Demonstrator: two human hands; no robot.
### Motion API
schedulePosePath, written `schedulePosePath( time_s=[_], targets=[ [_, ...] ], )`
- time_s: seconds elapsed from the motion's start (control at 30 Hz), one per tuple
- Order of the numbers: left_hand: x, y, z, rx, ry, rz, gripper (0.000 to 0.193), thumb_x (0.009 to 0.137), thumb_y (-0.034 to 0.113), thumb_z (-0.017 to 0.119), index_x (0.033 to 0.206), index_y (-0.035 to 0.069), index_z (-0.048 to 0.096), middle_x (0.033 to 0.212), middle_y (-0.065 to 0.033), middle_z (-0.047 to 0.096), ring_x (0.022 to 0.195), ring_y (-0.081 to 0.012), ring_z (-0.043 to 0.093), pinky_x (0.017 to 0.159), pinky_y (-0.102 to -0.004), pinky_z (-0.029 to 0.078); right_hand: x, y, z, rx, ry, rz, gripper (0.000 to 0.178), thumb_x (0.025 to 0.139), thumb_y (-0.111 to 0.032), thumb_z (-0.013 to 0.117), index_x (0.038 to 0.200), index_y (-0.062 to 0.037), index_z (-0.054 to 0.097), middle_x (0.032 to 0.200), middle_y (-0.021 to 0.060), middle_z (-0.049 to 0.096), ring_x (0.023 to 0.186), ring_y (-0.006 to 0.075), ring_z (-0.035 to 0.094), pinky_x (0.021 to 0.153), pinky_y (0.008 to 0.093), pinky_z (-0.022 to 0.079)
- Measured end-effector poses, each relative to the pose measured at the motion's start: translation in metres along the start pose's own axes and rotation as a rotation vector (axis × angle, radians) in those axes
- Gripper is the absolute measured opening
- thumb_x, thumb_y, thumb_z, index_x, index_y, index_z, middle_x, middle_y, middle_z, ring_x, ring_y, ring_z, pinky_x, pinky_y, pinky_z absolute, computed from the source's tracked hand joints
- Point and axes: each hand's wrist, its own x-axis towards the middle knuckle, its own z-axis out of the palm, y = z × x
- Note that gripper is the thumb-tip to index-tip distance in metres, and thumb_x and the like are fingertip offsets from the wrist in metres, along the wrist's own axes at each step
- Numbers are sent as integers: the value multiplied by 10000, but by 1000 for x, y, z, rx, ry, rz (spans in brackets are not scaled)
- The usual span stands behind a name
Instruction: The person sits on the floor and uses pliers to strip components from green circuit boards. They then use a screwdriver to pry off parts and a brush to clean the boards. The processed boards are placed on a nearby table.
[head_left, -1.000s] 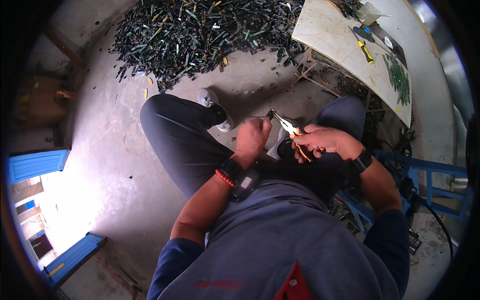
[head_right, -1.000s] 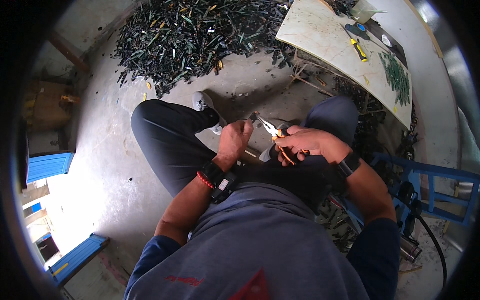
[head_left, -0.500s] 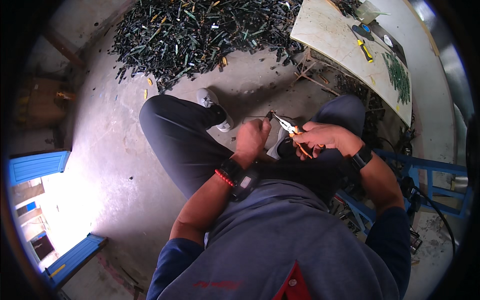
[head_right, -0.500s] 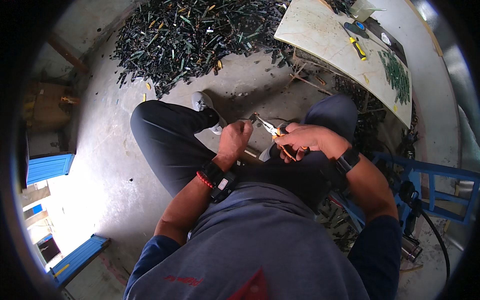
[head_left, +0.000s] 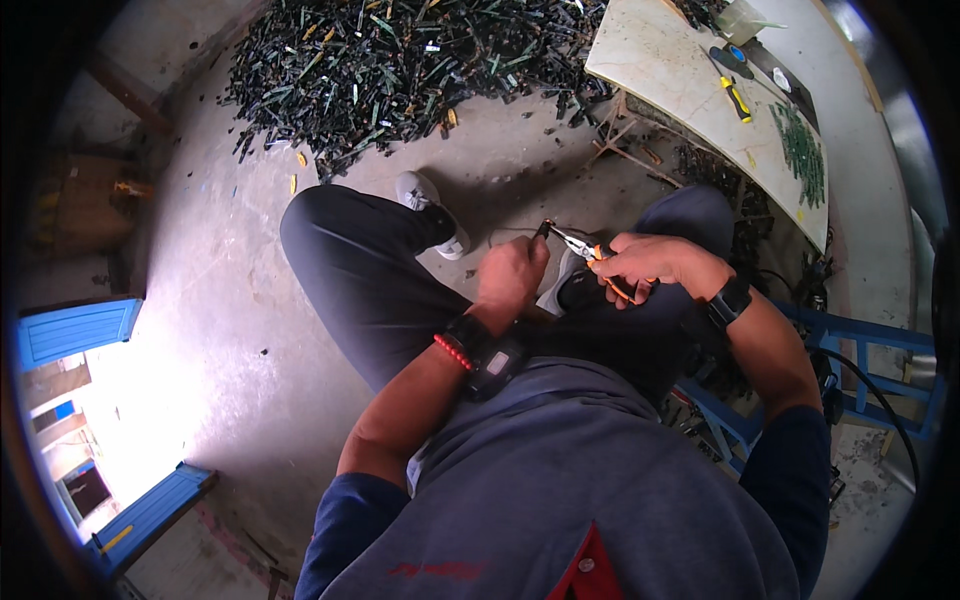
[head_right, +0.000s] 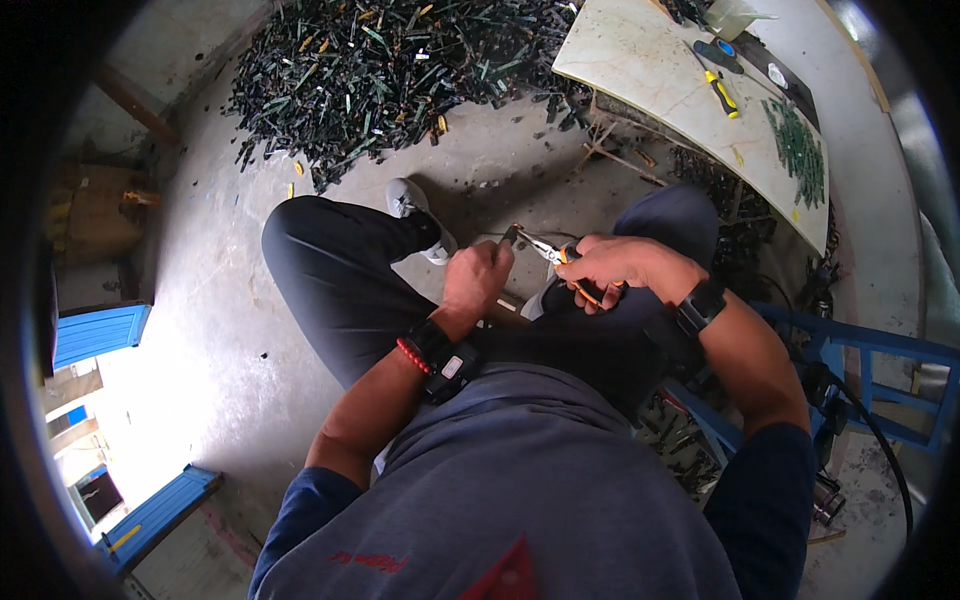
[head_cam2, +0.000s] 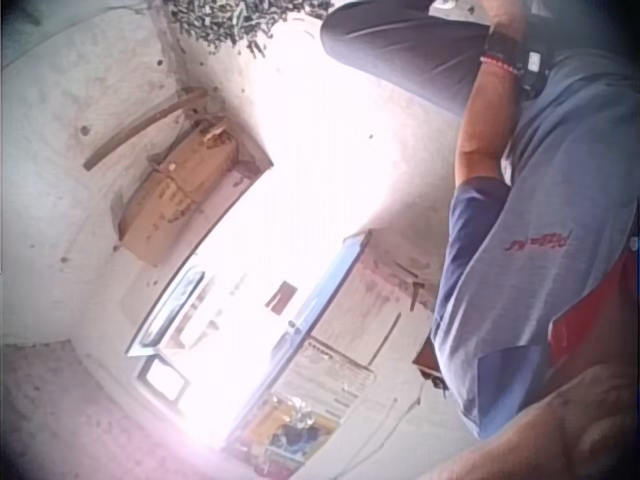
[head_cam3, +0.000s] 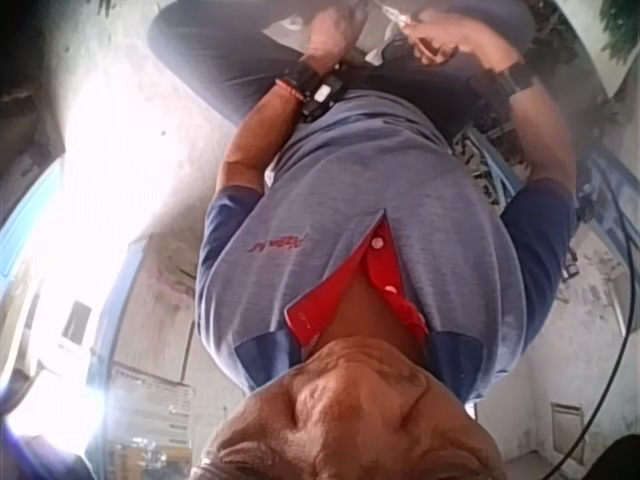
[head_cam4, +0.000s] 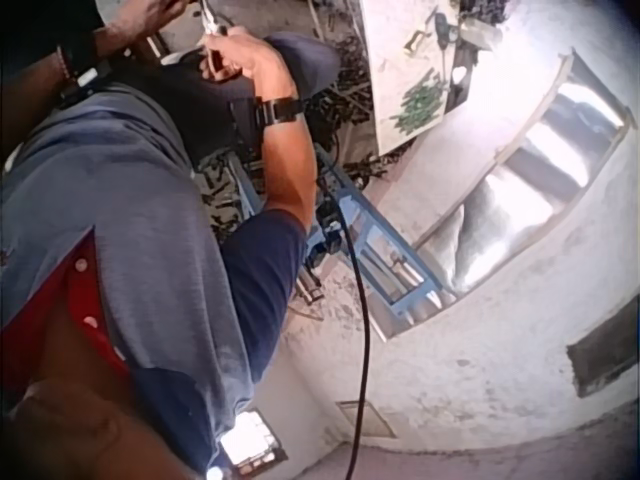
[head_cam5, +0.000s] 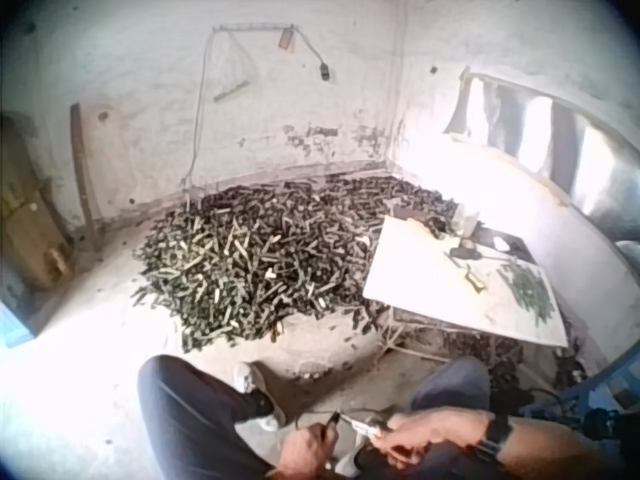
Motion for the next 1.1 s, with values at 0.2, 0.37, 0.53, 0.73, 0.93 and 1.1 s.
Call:
schedulePosePath(
  time_s=[0.2,0.37,0.53,0.73,0.93,1.1],
  targets=[
    [0,-3,1,21,8,51,368,864,292,535,668,-14,595,665,-250,579,676,-433,581,618,-503,464,6,0,-10,-3,-69,18,359,924,-351,517,961,5,523,817,138,636,671,212,647,491,273,451],
    [0,-7,2,27,-15,57,366,868,284,535,666,-15,594,665,-247,580,682,-431,583,616,-499,470,9,4,-13,-30,-61,-27,338,921,-336,523,933,2,533,747,114,634,592,177,635,431,233,404],
    [0,-9,3,23,-48,49,354,876,274,522,695,-21,597,702,-246,588,704,-429,583,626,-491,472,10,5,-8,-43,-6,-61,316,913,-311,537,883,4,539,711,109,628,539,159,617,378,211,359],
    [1,-20,11,8,-71,47,365,885,293,502,724,-18,606,728,-241,597,719,-428,583,644,-490,468,8,3,5,-118,94,-89,310,911,-295,540,829,3,554,696,102,618,515,152,600,386,230,373],
    [2,-24,13,10,-71,28,364,889,299,486,746,-11,614,731,-242,600,727,-428,588,657,-494,464,8,2,19,-270,264,-147,344,897,-283,544,757,30,571,689,105,615,522,162,596,448,305,444],
    [3,-29,12,-4,-72,49,285,883,221,477,779,-19,588,773,-232,599,741,-426,575,631,-477,459,23,12,28,-798,625,-368,355,873,-261,570,704,50,593,688,215,628,605,334,631,559,419,497]
  ],
)
